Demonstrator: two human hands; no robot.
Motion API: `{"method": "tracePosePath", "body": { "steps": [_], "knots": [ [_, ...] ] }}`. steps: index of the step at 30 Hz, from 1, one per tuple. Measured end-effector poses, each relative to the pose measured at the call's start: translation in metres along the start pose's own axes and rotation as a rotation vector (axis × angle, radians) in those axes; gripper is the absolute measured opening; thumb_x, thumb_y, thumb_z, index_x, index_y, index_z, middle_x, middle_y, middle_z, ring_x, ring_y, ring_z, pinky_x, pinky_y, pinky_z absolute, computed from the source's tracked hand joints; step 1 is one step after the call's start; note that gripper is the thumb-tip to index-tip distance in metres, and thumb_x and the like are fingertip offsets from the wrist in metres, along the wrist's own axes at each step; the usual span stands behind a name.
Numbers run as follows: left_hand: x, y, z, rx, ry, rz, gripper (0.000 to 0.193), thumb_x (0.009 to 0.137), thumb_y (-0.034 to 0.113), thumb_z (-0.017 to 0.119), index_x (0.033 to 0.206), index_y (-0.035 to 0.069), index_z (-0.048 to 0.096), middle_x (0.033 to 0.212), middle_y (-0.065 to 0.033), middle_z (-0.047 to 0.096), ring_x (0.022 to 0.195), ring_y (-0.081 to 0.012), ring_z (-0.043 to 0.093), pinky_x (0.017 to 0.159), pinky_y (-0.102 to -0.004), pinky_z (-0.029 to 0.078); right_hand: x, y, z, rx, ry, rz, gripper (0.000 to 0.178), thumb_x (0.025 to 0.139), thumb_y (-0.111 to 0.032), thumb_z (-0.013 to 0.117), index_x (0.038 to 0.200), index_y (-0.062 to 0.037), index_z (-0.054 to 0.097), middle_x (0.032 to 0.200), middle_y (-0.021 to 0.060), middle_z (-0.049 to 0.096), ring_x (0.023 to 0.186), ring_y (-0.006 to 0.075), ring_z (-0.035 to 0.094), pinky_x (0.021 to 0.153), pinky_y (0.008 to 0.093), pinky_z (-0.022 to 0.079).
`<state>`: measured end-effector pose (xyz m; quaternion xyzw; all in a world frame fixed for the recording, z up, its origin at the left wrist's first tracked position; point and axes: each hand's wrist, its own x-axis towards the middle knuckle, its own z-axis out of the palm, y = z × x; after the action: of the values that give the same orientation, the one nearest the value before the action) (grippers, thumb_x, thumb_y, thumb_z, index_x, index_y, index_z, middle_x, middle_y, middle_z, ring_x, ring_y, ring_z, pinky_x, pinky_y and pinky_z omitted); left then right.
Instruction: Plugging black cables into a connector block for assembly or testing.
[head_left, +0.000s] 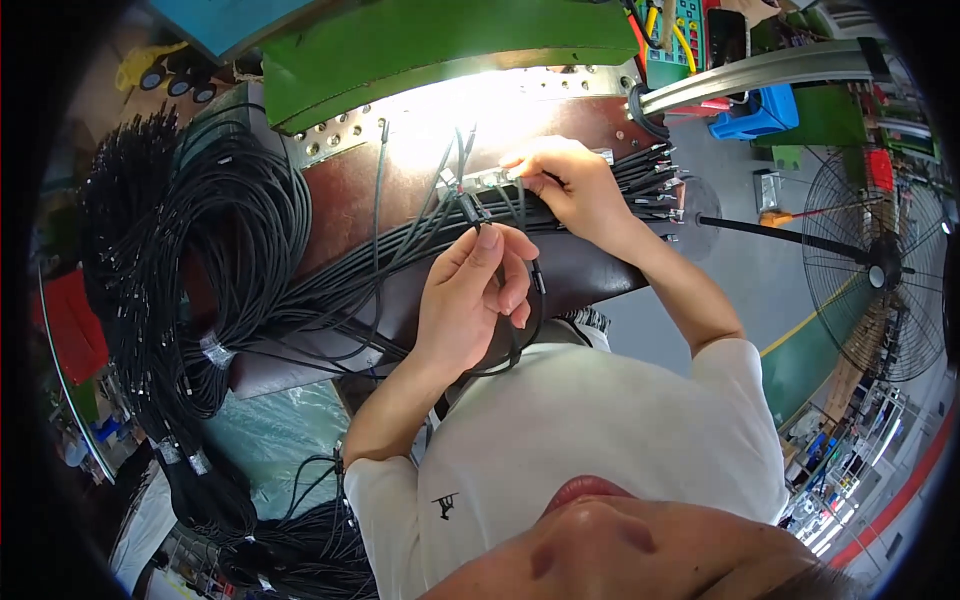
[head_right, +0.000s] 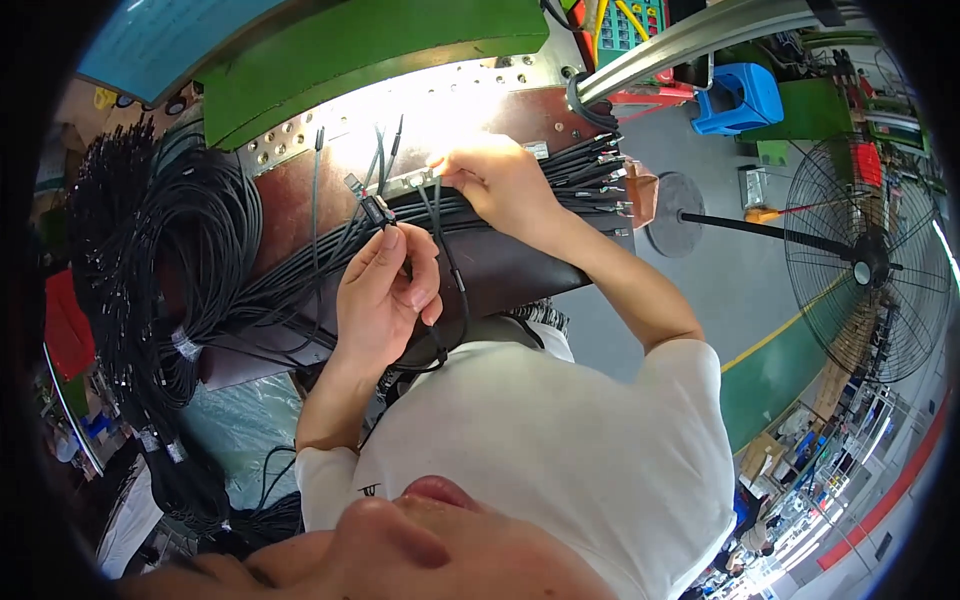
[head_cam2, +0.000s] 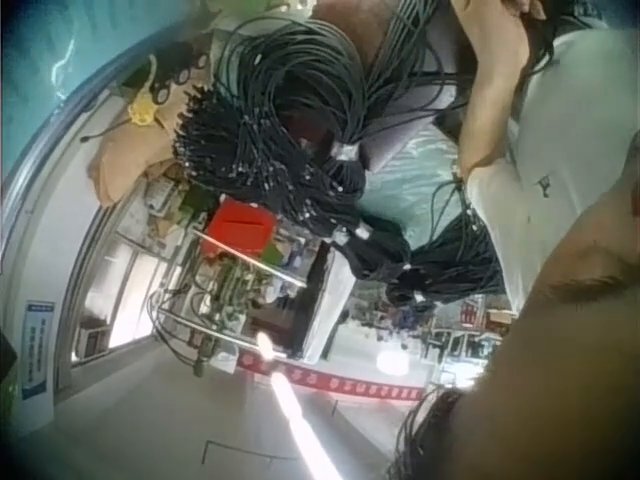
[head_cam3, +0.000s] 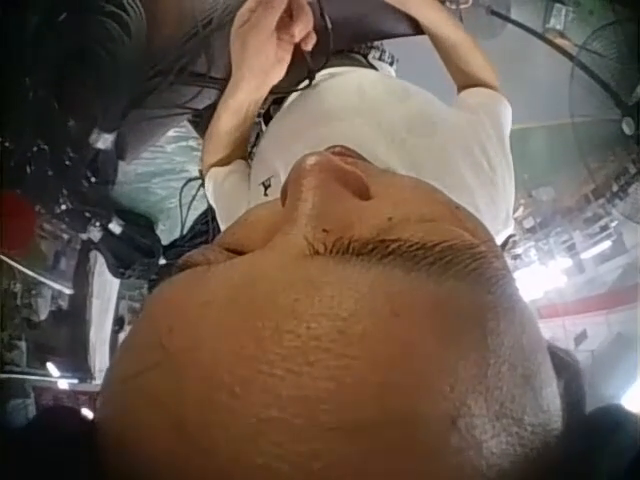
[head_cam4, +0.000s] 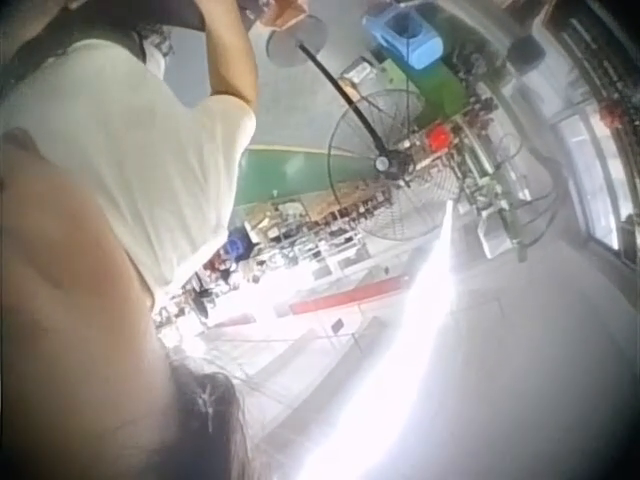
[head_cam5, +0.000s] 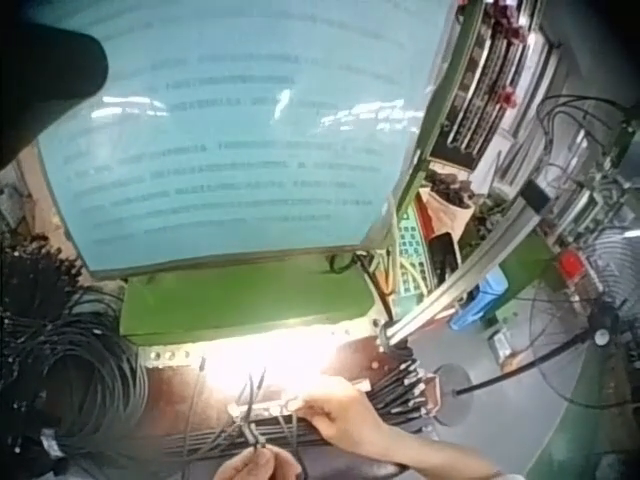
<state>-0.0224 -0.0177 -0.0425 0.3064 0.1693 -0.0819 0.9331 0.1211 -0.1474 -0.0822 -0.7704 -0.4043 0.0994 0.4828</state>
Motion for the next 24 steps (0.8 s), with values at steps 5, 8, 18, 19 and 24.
{"method": "tracePosePath", "body": {
  "steps": [5, 8, 18, 19, 24],
  "knots": [
    [0.003, -0.001, 0.0, -0.013, -0.039, -0.005, 0.041, 0.099, 0.035, 0.04, 0.101, -0.002, 0.058, 0.061, -0.0003, 0.046, 0.052, -0.0065, 0.044, 0.047, -0.0242, 0.043, -0.007, 0.002, 0.0, -0.169, -0.043, 0.075, 0.017, 0.074, 0.001, 0.064, 0.09, -0.0023, 0.062, 0.096, 0.0105, 0.066, 0.086, 0.0258, 0.062, 0.077, 0.0329, 0.048],
    [0.004, 0.0, 0.0, 0.002, -0.048, -0.02, 0.042, 0.099, 0.035, 0.041, 0.102, -0.003, 0.058, 0.062, -0.0007, 0.047, 0.052, -0.0064, 0.045, 0.047, -0.0246, 0.044, -0.006, 0.003, -0.006, -0.3, 0.004, -0.103, 0.017, 0.075, -0.006, 0.065, 0.091, -0.0058, 0.063, 0.094, 0.0092, 0.065, 0.087, 0.0251, 0.062, 0.076, 0.0342, 0.048],
    [-0.01, 0.004, 0.011, 0.776, 0.061, 0.469, 0.049, 0.1, 0.039, 0.036, 0.122, -0.003, 0.051, 0.065, -0.0012, 0.049, 0.053, -0.0066, 0.042, 0.05, -0.02, 0.04, -0.009, -0.005, -0.04, -0.337, 0.228, -0.34, 0.014, 0.074, -0.003, 0.064, 0.087, -0.0055, 0.06, 0.09, 0.0068, 0.063, 0.081, 0.0272, 0.06, 0.071, 0.0363, 0.049],
    [-0.011, 0.01, 0.013, 0.534, 0.036, 0.346, 0.05, 0.1, 0.04, 0.035, 0.127, -0.001, 0.045, 0.063, 0.0011, 0.044, 0.052, -0.0051, 0.037, 0.048, -0.0188, 0.033, -0.01, 0.003, -0.038, -0.35, 0.136, -0.281, 0.014, 0.074, 0.001, 0.063, 0.087, -0.0048, 0.059, 0.091, 0.0073, 0.063, 0.082, 0.0275, 0.06, 0.071, 0.035, 0.049],
    [-0.003, 0.008, 0.019, -0.01, 0.005, 0.037, 0.041, 0.099, 0.045, 0.035, 0.116, 0.009, 0.044, 0.057, 0.0059, 0.027, 0.048, -0.0031, 0.022, 0.042, -0.02, 0.016, -0.008, 0.002, -0.038, -0.342, -0.104, -0.045, 0.013, 0.074, 0.002, 0.06, 0.084, -0.0037, 0.056, 0.09, 0.0085, 0.06, 0.081, 0.0287, 0.059, 0.069, 0.034, 0.047]
  ]
}}
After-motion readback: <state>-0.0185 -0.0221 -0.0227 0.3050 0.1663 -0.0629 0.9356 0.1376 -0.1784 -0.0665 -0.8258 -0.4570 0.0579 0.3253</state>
